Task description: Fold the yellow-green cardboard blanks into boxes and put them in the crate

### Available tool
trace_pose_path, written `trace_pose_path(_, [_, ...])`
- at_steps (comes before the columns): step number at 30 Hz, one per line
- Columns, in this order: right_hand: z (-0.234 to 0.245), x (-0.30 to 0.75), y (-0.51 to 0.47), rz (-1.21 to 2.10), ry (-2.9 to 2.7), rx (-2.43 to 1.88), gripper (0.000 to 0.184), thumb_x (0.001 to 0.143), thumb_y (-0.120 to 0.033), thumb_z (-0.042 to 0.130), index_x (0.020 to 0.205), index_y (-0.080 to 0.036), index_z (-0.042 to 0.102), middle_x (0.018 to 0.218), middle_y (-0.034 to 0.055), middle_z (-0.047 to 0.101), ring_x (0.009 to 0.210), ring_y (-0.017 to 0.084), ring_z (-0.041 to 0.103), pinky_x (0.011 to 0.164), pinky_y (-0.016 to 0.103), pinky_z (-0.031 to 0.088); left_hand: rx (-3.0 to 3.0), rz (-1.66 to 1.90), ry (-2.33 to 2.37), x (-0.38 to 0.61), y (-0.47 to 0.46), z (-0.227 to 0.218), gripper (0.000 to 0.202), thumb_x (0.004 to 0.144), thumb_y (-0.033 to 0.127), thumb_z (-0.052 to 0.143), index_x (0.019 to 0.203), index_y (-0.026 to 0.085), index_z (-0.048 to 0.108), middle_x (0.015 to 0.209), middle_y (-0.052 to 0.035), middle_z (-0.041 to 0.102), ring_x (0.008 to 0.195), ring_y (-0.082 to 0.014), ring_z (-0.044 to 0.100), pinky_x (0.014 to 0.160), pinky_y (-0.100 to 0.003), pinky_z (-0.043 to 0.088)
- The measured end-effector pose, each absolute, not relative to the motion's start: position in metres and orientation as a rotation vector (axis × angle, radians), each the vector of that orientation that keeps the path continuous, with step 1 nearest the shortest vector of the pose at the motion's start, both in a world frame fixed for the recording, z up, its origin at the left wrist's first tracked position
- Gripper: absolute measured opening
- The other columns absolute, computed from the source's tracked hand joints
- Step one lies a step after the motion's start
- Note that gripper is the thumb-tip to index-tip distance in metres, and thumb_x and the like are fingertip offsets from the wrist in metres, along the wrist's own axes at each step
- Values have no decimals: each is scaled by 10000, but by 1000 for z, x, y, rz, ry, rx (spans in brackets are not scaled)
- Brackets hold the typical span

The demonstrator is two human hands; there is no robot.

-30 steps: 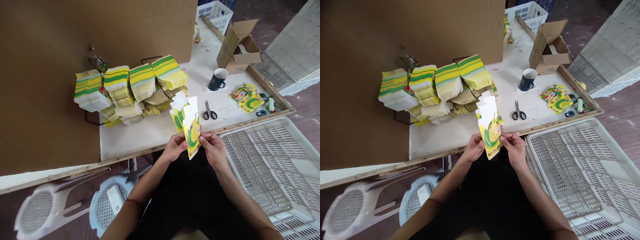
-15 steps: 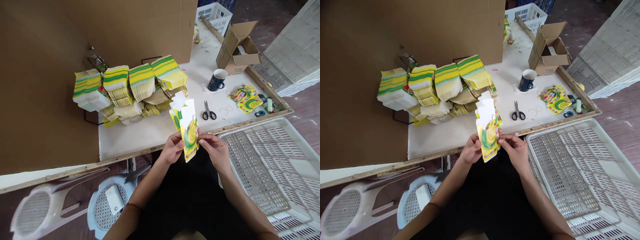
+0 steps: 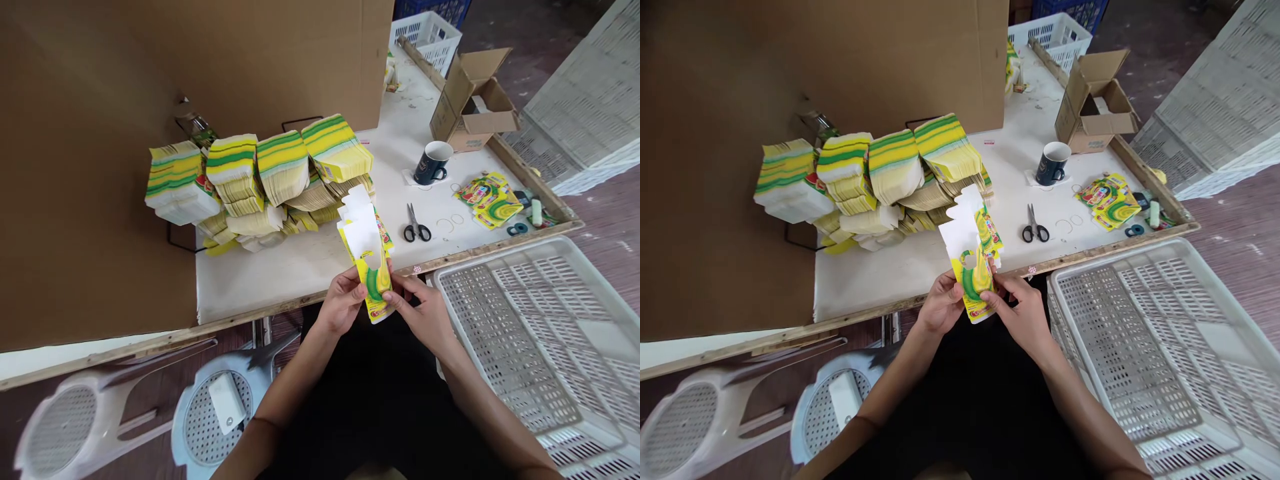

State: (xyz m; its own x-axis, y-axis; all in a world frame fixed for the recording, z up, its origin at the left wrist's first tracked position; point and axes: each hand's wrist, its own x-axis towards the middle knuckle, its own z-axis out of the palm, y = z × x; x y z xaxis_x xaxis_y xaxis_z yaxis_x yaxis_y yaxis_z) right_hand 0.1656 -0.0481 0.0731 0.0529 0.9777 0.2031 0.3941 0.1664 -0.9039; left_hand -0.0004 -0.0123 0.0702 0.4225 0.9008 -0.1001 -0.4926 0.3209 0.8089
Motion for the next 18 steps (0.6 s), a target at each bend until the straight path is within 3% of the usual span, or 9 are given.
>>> trace_pose_path(2, [75,166,-50,773,-1531,-1389,273,907,-478,682,971,-236,792,763,28,709,629,168,556,596,306,454,765,1007,627,0,-12,69,553,637,570,894,1018,187,773,1088,-120,798,1160,-340,710,1032,-475,549])
trace_pose_path(6, [75,163,-53,753,-1491,-1436,408,948,-526,614,699,-211,679,638,12,592,592,154,501,571,297,401,736,1109,688,8,-14,62,457,669,526,890,949,189,761,968,-80,809,1042,-286,749,977,-432,576])
trace_pose_path(11, [67,158,-56,697,-1463,-1432,384,976,-451,591,678,-212,631,624,4,565,583,148,474,568,297,391,827,1213,810,14,-19,59,400,749,520,836,967,197,741,984,-55,800,992,-245,744,935,-388,584])
trace_pose_path(13, [64,160,-57,658,-1485,-1452,307,961,-411,624,726,-217,660,642,6,580,607,156,496,585,301,409,899,1231,849,12,-20,60,390,768,487,830,994,185,732,1001,-60,795,964,-242,743,919,-373,583])
trace_pose_path(16, [59,167,-58,714,-1408,-1414,169,931,-389,678,993,-232,691,852,35,677,691,167,582,610,298,476,1035,1127,867,9,-22,60,406,798,473,807,1044,165,709,997,-77,785,948,-249,740,899,-361,581])
trace_pose_path(18, [57,173,-59,822,-1310,-1307,332,931,-376,689,1232,-264,605,998,50,699,768,174,643,666,306,539,1093,1026,825,8,-24,60,481,866,467,745,1227,176,620,1020,-86,774,967,-246,737,889,-357,579])
